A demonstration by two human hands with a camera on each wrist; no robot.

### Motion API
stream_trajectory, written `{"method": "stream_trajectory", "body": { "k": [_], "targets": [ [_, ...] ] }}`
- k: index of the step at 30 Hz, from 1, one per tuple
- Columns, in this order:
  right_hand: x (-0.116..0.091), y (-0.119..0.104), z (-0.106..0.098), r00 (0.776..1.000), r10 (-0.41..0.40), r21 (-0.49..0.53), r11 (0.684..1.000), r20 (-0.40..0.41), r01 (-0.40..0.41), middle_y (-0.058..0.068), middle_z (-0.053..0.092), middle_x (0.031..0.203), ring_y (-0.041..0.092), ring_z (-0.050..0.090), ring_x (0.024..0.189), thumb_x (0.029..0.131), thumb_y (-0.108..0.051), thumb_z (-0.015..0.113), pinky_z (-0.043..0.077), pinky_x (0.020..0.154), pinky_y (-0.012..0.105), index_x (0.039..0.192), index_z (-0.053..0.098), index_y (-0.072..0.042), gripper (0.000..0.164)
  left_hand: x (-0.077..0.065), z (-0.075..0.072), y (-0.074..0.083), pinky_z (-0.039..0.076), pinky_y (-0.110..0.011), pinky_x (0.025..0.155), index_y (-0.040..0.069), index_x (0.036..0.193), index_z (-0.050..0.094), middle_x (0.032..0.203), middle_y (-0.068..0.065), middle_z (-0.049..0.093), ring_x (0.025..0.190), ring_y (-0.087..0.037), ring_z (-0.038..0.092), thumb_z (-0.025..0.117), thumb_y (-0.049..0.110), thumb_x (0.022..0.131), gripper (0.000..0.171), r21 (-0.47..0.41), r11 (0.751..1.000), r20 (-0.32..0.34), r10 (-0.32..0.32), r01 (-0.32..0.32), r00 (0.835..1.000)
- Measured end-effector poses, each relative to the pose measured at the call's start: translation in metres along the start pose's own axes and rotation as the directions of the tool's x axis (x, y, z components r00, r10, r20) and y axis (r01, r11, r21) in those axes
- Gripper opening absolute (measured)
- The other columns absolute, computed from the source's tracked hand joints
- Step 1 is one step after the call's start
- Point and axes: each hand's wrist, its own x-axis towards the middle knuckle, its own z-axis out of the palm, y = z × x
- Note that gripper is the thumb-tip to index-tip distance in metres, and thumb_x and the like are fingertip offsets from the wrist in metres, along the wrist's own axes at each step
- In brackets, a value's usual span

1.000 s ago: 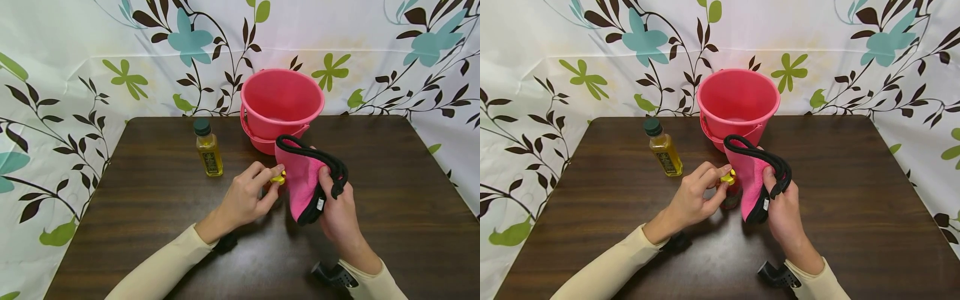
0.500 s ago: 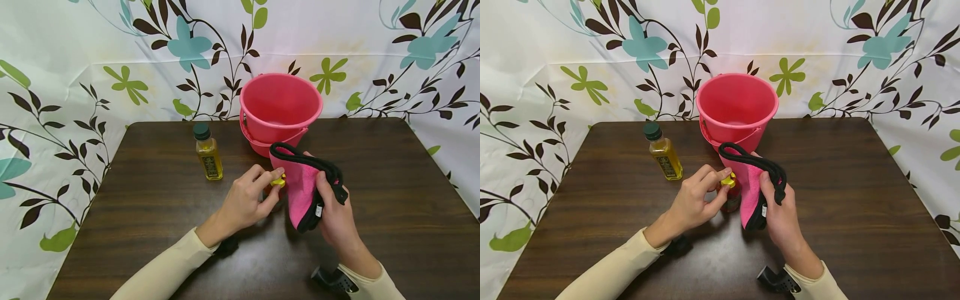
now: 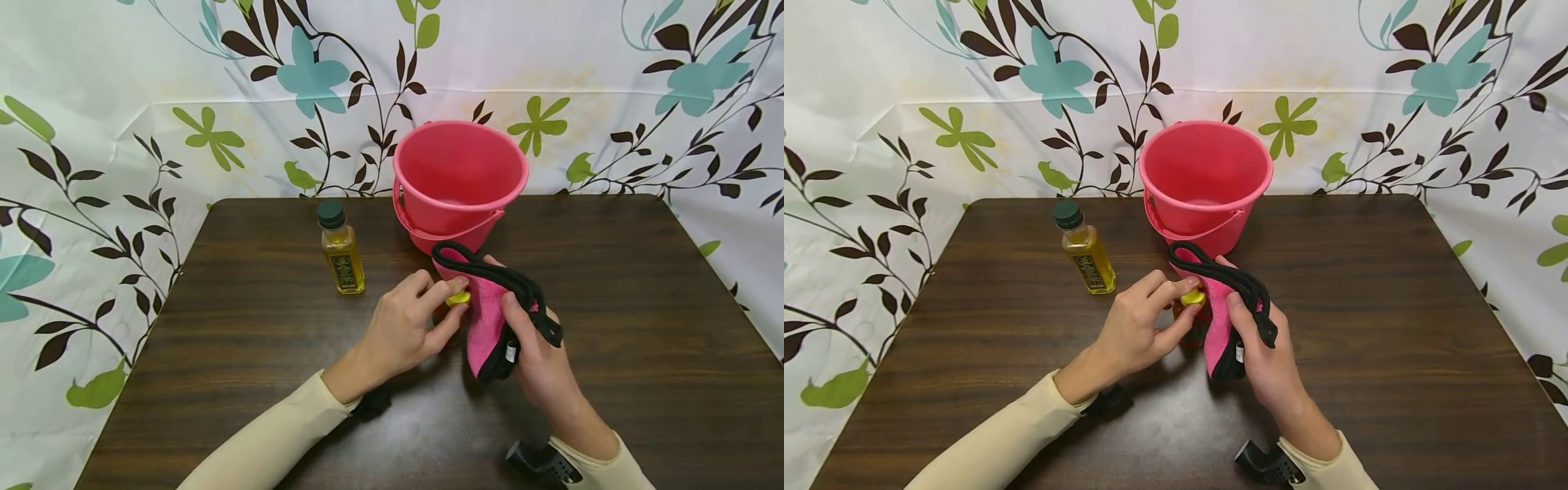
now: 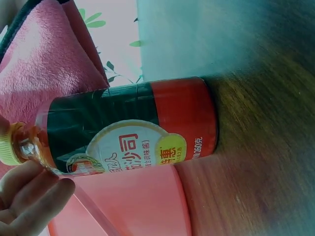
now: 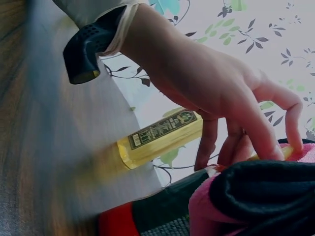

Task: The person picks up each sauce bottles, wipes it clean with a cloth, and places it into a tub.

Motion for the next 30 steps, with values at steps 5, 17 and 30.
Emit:
{"method": "stream_trajectory", "body": {
  "k": [5, 17, 30],
  "targets": [
    [0.001, 0.005, 0.003, 0.999, -0.032, -0.068, 0.997, 0.021, 0.033, 0.002, 0.048, 0.166, 0.011, 0.049, 0.149, 0.115, -0.02, 0.04, 0.044, 0.116, 0.018, 0.16, 0.047, -0.014, 0.047, 0.0, 0.001, 0.001, 0.036, -0.02, 0.056, 0.013, 0.122, 0.075, 0.078, -0.002, 0.053, 0.067, -0.011, 0.047, 0.081, 0.021, 0.091, 0.032, 0.007, 1.0, 0.0, -0.019, 0.019, 1.0],
    [0.002, 0.023, 0.014, 0.987, 0.114, -0.107, 0.986, -0.113, -0.127, -0.003, 0.071, 0.094, 0.011, 0.066, 0.089, 0.112, -0.024, 0.052, 0.056, 0.078, 0.025, 0.105, 0.07, -0.012, 0.023, 0.001, 0.0, 0.002, 0.035, -0.02, 0.058, 0.012, 0.128, 0.075, 0.079, -0.003, 0.053, 0.069, -0.012, 0.046, 0.08, 0.018, 0.092, 0.037, -0.027, 0.999, 0.029, -0.044, 0.045, 0.999],
    [0.004, 0.045, 0.012, 0.96, 0.222, -0.032, 0.973, -0.172, -0.23, -0.005, 0.076, 0.096, 0.008, 0.071, 0.092, 0.112, -0.028, 0.052, 0.059, 0.078, 0.024, 0.109, 0.071, -0.016, 0.023, 0.002, 0.001, 0.002, 0.035, -0.019, 0.058, 0.011, 0.13, 0.074, 0.076, -0.003, 0.052, 0.067, -0.011, 0.045, 0.082, 0.019, 0.092, 0.04, -0.03, 0.999, 0.005, -0.026, 0.026, 1.0]
  ]
}}
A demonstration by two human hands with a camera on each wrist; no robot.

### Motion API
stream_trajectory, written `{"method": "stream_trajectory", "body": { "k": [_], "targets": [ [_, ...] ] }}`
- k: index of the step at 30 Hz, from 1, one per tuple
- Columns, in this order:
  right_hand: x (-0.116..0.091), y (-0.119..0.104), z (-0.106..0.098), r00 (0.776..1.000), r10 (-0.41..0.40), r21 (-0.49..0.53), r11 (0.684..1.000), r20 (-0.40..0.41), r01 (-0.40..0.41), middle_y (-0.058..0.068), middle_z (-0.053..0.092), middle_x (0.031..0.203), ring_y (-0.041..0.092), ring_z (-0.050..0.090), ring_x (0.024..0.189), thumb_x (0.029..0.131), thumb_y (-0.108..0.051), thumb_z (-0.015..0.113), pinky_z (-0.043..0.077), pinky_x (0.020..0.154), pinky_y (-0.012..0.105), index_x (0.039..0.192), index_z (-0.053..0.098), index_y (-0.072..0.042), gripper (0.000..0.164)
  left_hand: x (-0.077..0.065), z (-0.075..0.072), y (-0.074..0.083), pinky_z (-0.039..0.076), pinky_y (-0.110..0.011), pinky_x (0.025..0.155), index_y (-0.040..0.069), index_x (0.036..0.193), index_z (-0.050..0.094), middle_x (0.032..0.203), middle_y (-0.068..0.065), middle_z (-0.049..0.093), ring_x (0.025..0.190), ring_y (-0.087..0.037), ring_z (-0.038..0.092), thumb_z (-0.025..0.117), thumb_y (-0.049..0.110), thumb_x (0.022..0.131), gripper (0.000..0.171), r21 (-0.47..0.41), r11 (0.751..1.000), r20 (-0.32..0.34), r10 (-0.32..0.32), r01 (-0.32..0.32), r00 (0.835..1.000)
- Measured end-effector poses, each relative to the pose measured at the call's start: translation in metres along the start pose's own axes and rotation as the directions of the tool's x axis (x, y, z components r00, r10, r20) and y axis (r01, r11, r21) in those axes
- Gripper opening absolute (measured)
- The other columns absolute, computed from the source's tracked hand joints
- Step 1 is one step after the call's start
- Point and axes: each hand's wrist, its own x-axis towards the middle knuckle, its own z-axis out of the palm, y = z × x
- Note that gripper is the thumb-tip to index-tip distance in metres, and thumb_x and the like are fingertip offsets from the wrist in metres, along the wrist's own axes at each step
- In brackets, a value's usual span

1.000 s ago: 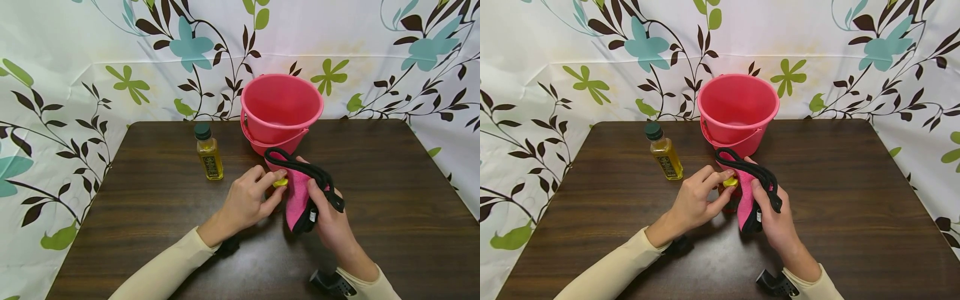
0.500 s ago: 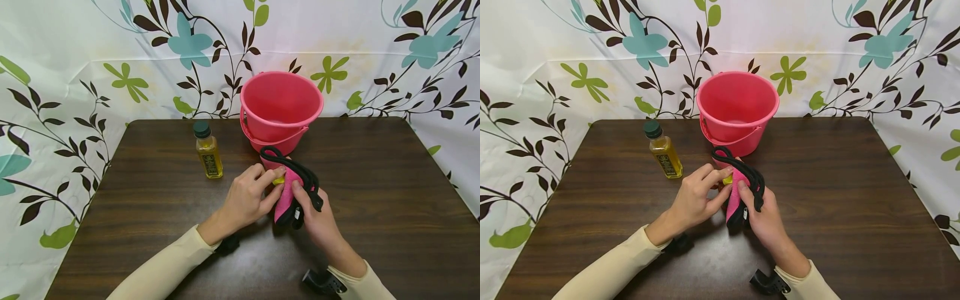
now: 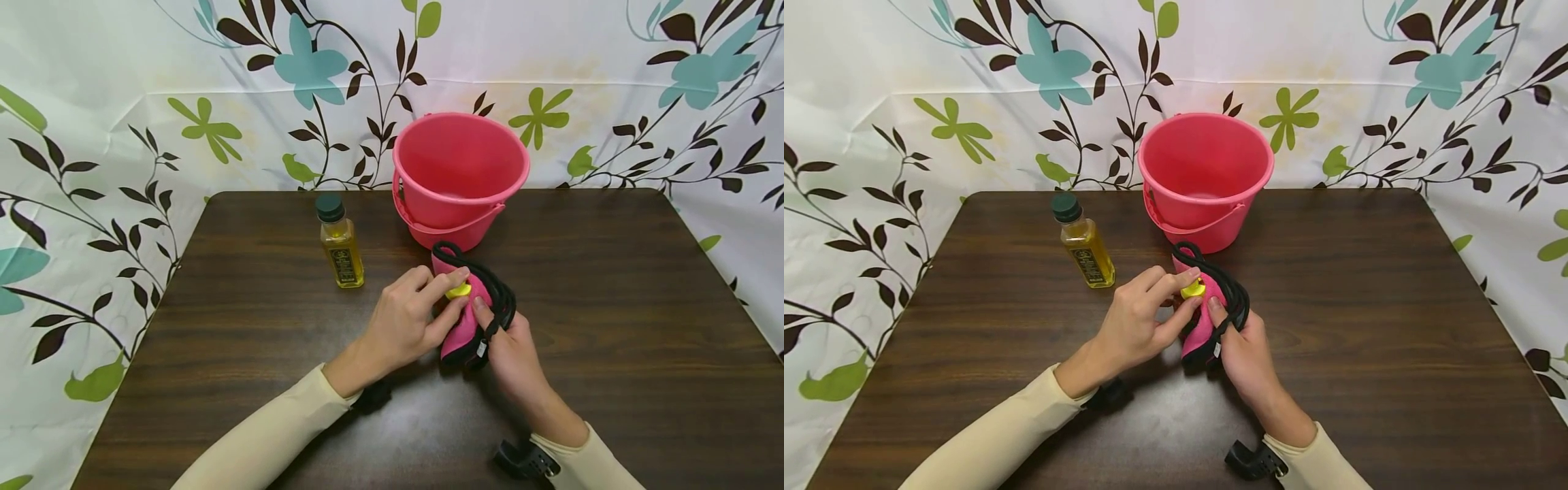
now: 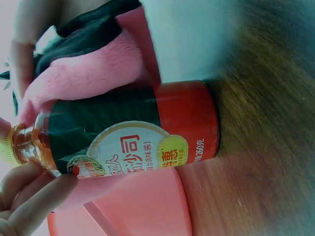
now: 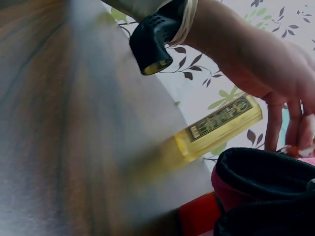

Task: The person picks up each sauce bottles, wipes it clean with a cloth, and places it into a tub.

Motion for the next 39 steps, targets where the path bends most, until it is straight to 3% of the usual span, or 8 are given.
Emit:
{"method": "stream_trajectory", "body": {
  "k": [8, 13, 20, 28, 34, 37, 39],
  "targets": [
    [0.001, 0.013, -0.005, 0.997, 0.078, 0.028, 0.997, -0.011, -0.077, -0.006, 0.075, 0.099, 0.009, 0.071, 0.096, 0.112, -0.033, 0.051, 0.059, 0.079, 0.025, 0.11, 0.07, -0.019, 0.024, 0.001, 0.002, 0.0, 0.034, -0.02, 0.057, 0.009, 0.128, 0.074, 0.076, -0.002, 0.052, 0.066, -0.011, 0.045, 0.081, 0.019, 0.092, 0.038, 0.009, 1.0, -0.028, 0.017, -0.017, 0.999],
    [0.001, 0.019, -0.008, 0.996, 0.087, 0.034, 0.996, -0.01, -0.087, -0.006, 0.077, 0.1, 0.008, 0.072, 0.097, 0.113, -0.032, 0.05, 0.059, 0.081, 0.025, 0.115, 0.071, -0.013, 0.028, 0.0, 0.002, 0.0, 0.035, -0.02, 0.057, 0.009, 0.129, 0.074, 0.076, -0.002, 0.052, 0.066, -0.011, 0.045, 0.08, 0.019, 0.092, 0.038, 0.008, 1.0, -0.023, 0.017, -0.016, 1.0],
    [0.006, 0.026, -0.014, 0.995, 0.1, -0.104, 0.99, -0.004, -0.1, 0.0, 0.073, 0.102, 0.009, 0.068, 0.098, 0.112, -0.025, 0.05, 0.055, 0.084, 0.024, 0.123, 0.065, 0.003, 0.034, -0.001, 0.003, 0.001, 0.036, -0.02, 0.056, 0.01, 0.13, 0.074, 0.077, -0.002, 0.053, 0.067, -0.011, 0.045, 0.08, 0.019, 0.092, 0.04, 0.018, 1.0, -0.024, 0.011, -0.011, 1.0],
    [0.014, 0.029, -0.018, 0.994, 0.109, -0.265, 0.958, -0.028, -0.113, 0.01, 0.073, 0.112, 0.007, 0.066, 0.101, 0.108, -0.014, 0.054, 0.054, 0.087, 0.022, 0.127, 0.068, -0.002, 0.026, -0.001, 0.001, 0.001, 0.035, -0.02, 0.057, 0.009, 0.131, 0.074, 0.077, -0.003, 0.051, 0.068, -0.012, 0.045, 0.081, 0.019, 0.092, 0.04, 0.014, 1.0, -0.015, 0.002, -0.002, 1.0],
    [0.015, 0.022, -0.017, 0.986, 0.167, -0.185, 0.968, -0.023, -0.168, 0.003, 0.07, 0.11, 0.008, 0.063, 0.103, 0.111, -0.023, 0.053, 0.052, 0.087, 0.023, 0.129, 0.065, -0.001, 0.031, -0.001, 0.002, 0.001, 0.035, -0.02, 0.058, 0.01, 0.132, 0.073, 0.078, -0.002, 0.051, 0.068, -0.011, 0.044, 0.08, 0.019, 0.093, 0.04, 0.007, 1.0, -0.011, 0.011, -0.011, 1.0],
    [0.013, 0.017, -0.017, 0.983, 0.184, -0.113, 0.977, 0.025, -0.18, -0.001, 0.068, 0.111, 0.01, 0.061, 0.107, 0.112, -0.032, 0.051, 0.051, 0.09, 0.024, 0.131, 0.062, -0.002, 0.038, 0.0, 0.003, 0.0, 0.035, -0.02, 0.058, 0.01, 0.132, 0.072, 0.077, -0.001, 0.05, 0.068, -0.011, 0.043, 0.08, 0.018, 0.093, 0.04, 0.009, 1.0, -0.02, 0.023, -0.023, 1.0],
    [0.012, 0.014, -0.017, 0.985, 0.161, -0.07, 0.985, 0.068, -0.156, -0.004, 0.068, 0.122, 0.009, 0.06, 0.117, 0.113, -0.035, 0.049, 0.05, 0.097, 0.021, 0.141, 0.059, -0.005, 0.042, 0.0, 0.003, 0.0, 0.035, -0.02, 0.058, 0.01, 0.132, 0.073, 0.077, -0.001, 0.05, 0.068, -0.011, 0.043, 0.08, 0.019, 0.093, 0.041, 0.009, 1.0, -0.023, 0.029, -0.029, 0.999]
  ]
}}
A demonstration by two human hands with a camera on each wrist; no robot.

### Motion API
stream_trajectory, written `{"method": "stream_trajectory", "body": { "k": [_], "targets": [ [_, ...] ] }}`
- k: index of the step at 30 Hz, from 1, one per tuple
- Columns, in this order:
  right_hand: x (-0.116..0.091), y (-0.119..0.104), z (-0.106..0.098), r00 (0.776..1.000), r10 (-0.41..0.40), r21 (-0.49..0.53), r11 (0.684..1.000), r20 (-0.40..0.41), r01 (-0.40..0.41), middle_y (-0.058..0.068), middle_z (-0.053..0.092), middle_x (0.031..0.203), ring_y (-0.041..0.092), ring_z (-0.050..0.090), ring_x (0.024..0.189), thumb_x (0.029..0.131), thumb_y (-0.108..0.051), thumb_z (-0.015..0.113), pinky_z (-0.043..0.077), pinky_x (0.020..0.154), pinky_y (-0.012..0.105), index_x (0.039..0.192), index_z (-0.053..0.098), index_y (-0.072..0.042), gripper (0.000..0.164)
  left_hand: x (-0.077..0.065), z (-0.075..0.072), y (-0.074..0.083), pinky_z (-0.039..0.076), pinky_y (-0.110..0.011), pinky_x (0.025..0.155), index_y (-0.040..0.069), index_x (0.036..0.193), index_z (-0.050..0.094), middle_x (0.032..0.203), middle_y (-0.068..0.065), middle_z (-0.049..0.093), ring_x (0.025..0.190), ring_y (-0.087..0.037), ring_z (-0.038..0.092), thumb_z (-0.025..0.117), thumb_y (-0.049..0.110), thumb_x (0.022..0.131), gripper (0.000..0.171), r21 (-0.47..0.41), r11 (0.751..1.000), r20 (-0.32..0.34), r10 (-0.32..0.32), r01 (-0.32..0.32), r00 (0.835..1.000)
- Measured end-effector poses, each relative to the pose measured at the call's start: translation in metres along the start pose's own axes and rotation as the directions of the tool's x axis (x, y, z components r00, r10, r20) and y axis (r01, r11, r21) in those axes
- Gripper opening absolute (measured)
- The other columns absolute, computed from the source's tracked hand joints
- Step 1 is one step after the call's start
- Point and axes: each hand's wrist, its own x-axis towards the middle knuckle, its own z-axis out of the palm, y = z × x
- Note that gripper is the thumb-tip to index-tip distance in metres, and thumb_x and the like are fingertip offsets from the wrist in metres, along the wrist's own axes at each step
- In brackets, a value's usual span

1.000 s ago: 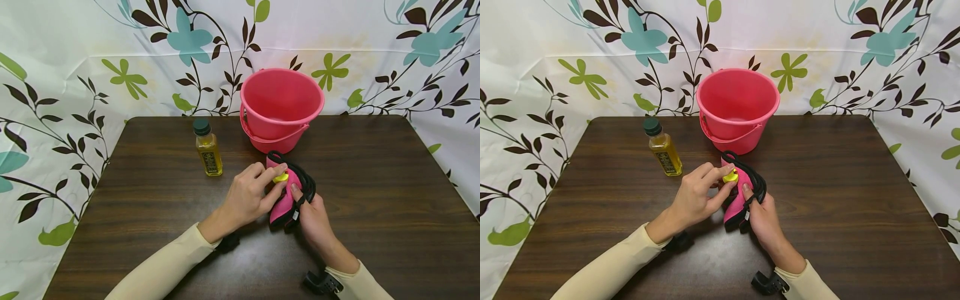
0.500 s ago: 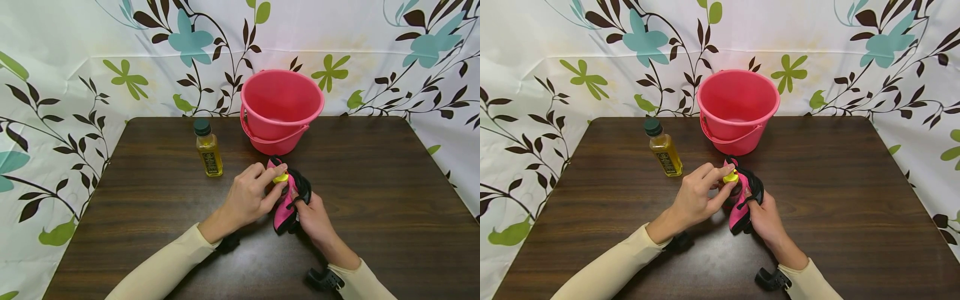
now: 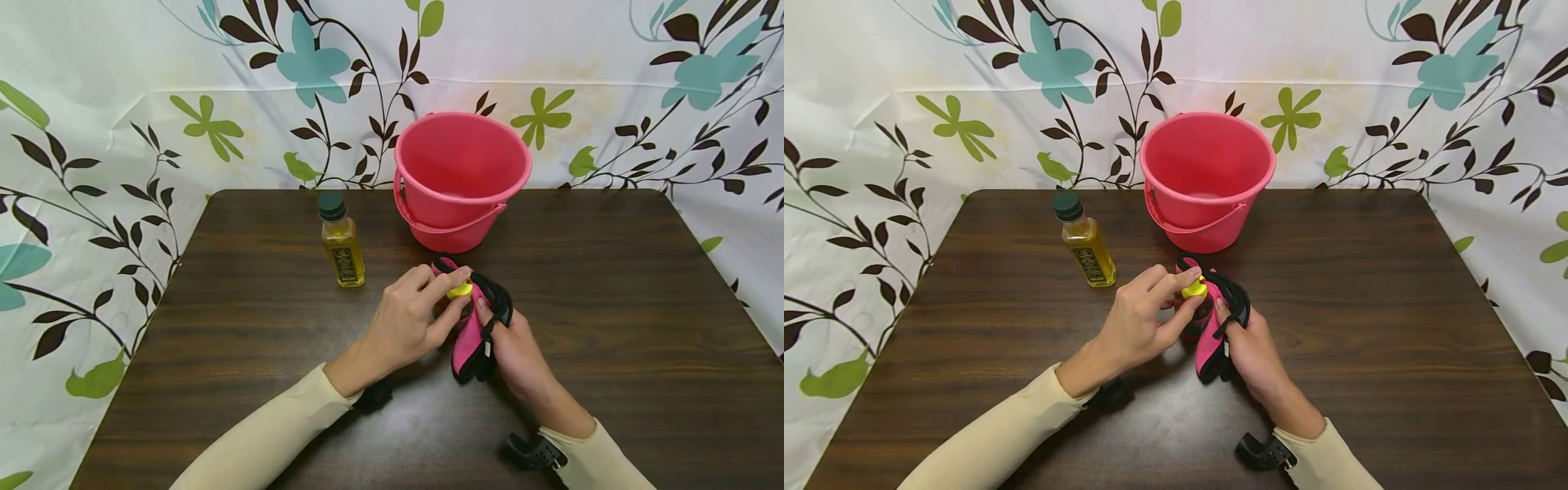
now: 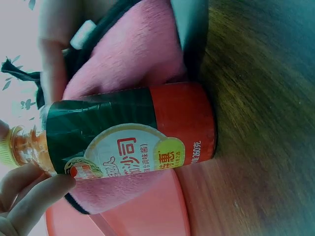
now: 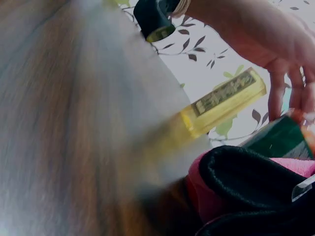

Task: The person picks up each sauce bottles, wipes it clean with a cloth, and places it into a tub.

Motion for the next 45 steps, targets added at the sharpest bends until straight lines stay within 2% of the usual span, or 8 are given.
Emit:
{"method": "stream_trajectory", "body": {
  "k": [4, 7, 10, 16, 26, 33, 38, 45],
  "targets": [
    [-0.004, -0.007, 0.0, 0.991, -0.107, 0.05, 0.993, 0.084, 0.103, -0.008, 0.052, 0.159, 0.007, 0.047, 0.146, 0.114, -0.038, 0.045, 0.045, 0.11, 0.015, 0.161, 0.044, -0.015, 0.053, 0.0, 0.001, 0.0, 0.035, -0.021, 0.058, 0.01, 0.133, 0.073, 0.077, -0.002, 0.051, 0.067, -0.011, 0.044, 0.08, 0.018, 0.093, 0.041, -0.006, 1.0, -0.003, 0.009, -0.009, 1.0],
    [-0.006, -0.014, 0.001, 0.979, -0.16, 0.08, 0.985, 0.127, 0.15, -0.008, 0.038, 0.171, 0.008, 0.035, 0.156, 0.114, -0.04, 0.042, 0.04, 0.116, 0.015, 0.166, 0.038, -0.02, 0.056, 0.0, 0.001, 0.0, 0.036, -0.021, 0.058, 0.009, 0.133, 0.073, 0.077, -0.002, 0.053, 0.067, -0.011, 0.044, 0.081, 0.017, 0.092, 0.042, -0.007, 1.0, -0.005, 0.006, -0.006, 1.0],
    [-0.008, -0.023, 0.003, 0.975, -0.176, 0.108, 0.981, 0.137, 0.162, -0.005, 0.041, 0.17, 0.011, 0.04, 0.154, 0.114, -0.041, 0.042, 0.043, 0.115, 0.02, 0.166, 0.038, -0.023, 0.055, 0.0, 0.0, 0.0, 0.037, -0.021, 0.058, 0.008, 0.132, 0.073, 0.077, -0.003, 0.053, 0.067, -0.012, 0.045, 0.081, 0.017, 0.092, 0.042, -0.009, 1.0, -0.003, -0.004, 0.004, 1.0],
    [-0.012, -0.04, 0.003, 0.965, -0.228, 0.176, 0.963, 0.134, 0.203, -0.001, 0.051, 0.161, 0.011, 0.052, 0.142, 0.115, -0.035, 0.04, 0.049, 0.11, 0.021, 0.166, 0.037, -0.019, 0.054, 0.0, 0.0, -0.001, 0.037, -0.022, 0.058, 0.008, 0.129, 0.074, 0.078, -0.004, 0.052, 0.068, -0.012, 0.045, 0.082, 0.018, 0.092, 0.039, -0.015, 1.0, 0.012, -0.02, 0.021, 1.0],
    [-0.019, -0.063, -0.008, 0.942, -0.282, 0.285, 0.932, 0.183, 0.224, 0.003, 0.034, 0.172, 0.009, 0.048, 0.149, 0.115, -0.036, 0.034, 0.048, 0.114, 0.021, 0.169, 0.028, -0.021, 0.056, 0.001, -0.001, -0.001, 0.037, -0.021, 0.058, 0.009, 0.128, 0.074, 0.077, -0.003, 0.053, 0.068, -0.012, 0.046, 0.081, 0.018, 0.092, 0.038, -0.009, 1.0, 0.02, -0.007, 0.008, 1.0],
    [-0.022, -0.072, -0.012, 0.915, -0.356, 0.311, 0.906, 0.191, 0.288, 0.007, 0.034, 0.171, 0.017, 0.045, 0.15, 0.116, -0.031, 0.033, 0.048, 0.115, 0.022, 0.168, 0.03, -0.016, 0.054, 0.0, -0.003, -0.002, 0.036, -0.019, 0.057, 0.01, 0.129, 0.073, 0.078, -0.002, 0.053, 0.068, -0.011, 0.046, 0.08, 0.019, 0.092, 0.039, 0.005, 1.0, 0.028, 0.004, -0.005, 1.0],
    [-0.023, -0.076, -0.017, 0.923, -0.351, 0.283, 0.912, 0.158, 0.298, 0.006, 0.036, 0.17, 0.021, 0.043, 0.15, 0.116, -0.03, 0.036, 0.05, 0.113, 0.023, 0.166, 0.035, -0.016, 0.052, 0.001, -0.002, -0.002, 0.037, -0.019, 0.058, 0.01, 0.13, 0.073, 0.079, -0.002, 0.055, 0.069, -0.011, 0.047, 0.08, 0.02, 0.093, 0.039, 0.011, 1.0, 0.038, 0.015, -0.015, 0.999],
    [-0.023, -0.07, -0.02, 0.94, -0.281, 0.201, 0.949, 0.194, 0.242, 0.005, 0.04, 0.166, 0.017, 0.049, 0.144, 0.116, -0.033, 0.033, 0.052, 0.109, 0.022, 0.167, 0.032, -0.019, 0.053, 0.0, -0.002, -0.002, 0.037, -0.019, 0.058, 0.011, 0.13, 0.073, 0.079, -0.002, 0.054, 0.07, -0.011, 0.047, 0.08, 0.02, 0.092, 0.039, 0.021, 1.0, 0.026, 0.006, -0.007, 1.0]
  ]
}}
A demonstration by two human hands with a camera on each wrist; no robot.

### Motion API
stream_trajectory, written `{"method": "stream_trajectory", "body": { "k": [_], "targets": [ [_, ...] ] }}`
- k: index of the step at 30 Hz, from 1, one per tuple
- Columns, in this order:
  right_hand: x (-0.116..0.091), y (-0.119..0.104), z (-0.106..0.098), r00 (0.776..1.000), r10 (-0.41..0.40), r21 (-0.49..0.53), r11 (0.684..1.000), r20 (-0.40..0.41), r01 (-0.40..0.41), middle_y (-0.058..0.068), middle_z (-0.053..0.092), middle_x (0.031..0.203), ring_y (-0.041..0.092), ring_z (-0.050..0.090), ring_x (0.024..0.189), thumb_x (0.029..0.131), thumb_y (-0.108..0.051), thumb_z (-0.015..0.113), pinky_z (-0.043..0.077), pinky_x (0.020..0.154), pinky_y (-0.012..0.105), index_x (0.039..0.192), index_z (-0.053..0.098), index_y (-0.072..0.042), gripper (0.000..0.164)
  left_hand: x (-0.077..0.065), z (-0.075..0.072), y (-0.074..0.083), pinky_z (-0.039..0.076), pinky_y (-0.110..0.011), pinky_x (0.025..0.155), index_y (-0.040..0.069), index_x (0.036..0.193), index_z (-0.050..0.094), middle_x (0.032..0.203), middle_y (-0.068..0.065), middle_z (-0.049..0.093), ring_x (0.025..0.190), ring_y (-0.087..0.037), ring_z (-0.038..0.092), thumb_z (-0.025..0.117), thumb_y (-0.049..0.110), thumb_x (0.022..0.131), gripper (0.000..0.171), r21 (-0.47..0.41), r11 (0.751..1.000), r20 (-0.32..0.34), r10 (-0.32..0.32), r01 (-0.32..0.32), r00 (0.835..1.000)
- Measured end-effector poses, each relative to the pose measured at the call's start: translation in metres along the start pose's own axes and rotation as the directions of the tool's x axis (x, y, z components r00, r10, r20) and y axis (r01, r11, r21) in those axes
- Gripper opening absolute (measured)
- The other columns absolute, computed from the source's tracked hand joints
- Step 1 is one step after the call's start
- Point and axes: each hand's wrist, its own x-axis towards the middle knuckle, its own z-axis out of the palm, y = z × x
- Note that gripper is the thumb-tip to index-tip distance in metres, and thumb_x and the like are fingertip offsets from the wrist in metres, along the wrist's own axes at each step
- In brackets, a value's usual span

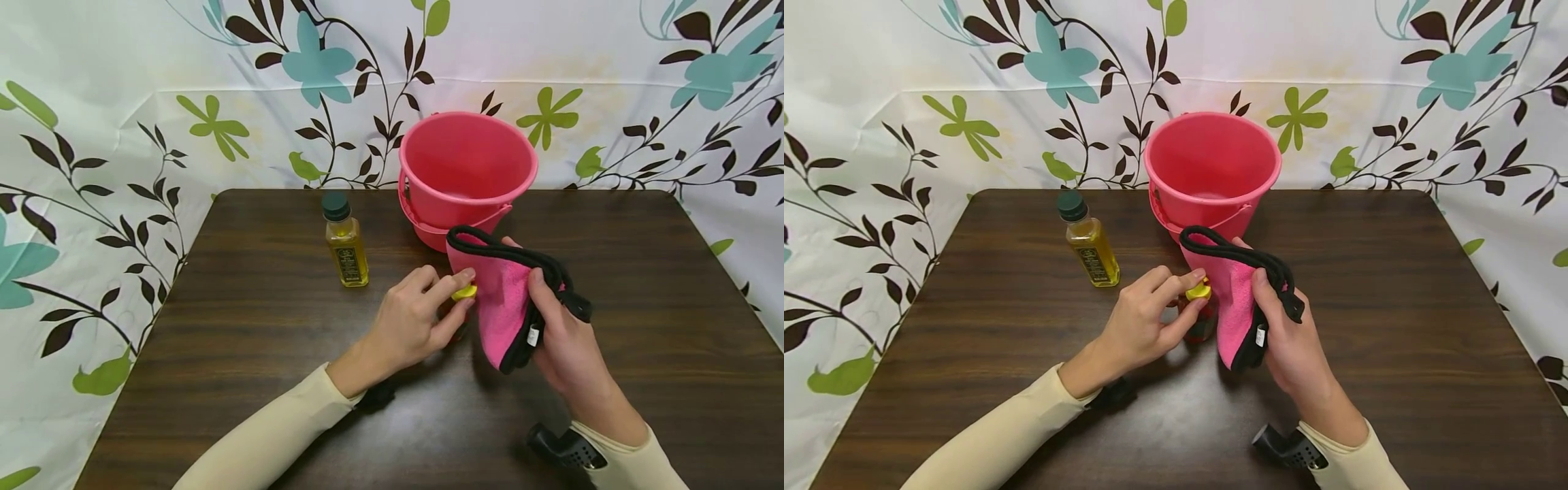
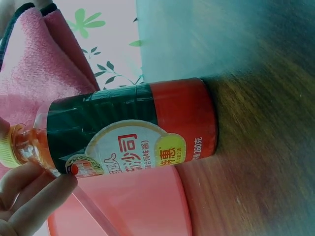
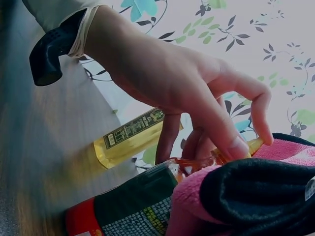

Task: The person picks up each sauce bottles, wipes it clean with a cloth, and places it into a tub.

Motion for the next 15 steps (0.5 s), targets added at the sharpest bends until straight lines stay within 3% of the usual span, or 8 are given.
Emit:
{"method": "stream_trajectory", "body": {
  "k": [15],
  "targets": [
    [-0.0019, 0.0049, -0.0023, 1.0, 0.011, -0.028, 1.0, -0.023, -0.012, 0.002, 0.037, 0.17, 0.016, 0.05, 0.144, 0.116, -0.036, 0.032, 0.052, 0.108, 0.022, 0.166, 0.035, -0.019, 0.053, -0.0005, 0.0003, 0.0009, 0.036, -0.02, 0.057, 0.011, 0.129, 0.073, 0.078, -0.002, 0.053, 0.068, -0.011, 0.047, 0.08, 0.021, 0.093, 0.038, 0.008, 1.0, -0.006, -0.007, 0.007, 1.0]
  ]
}}
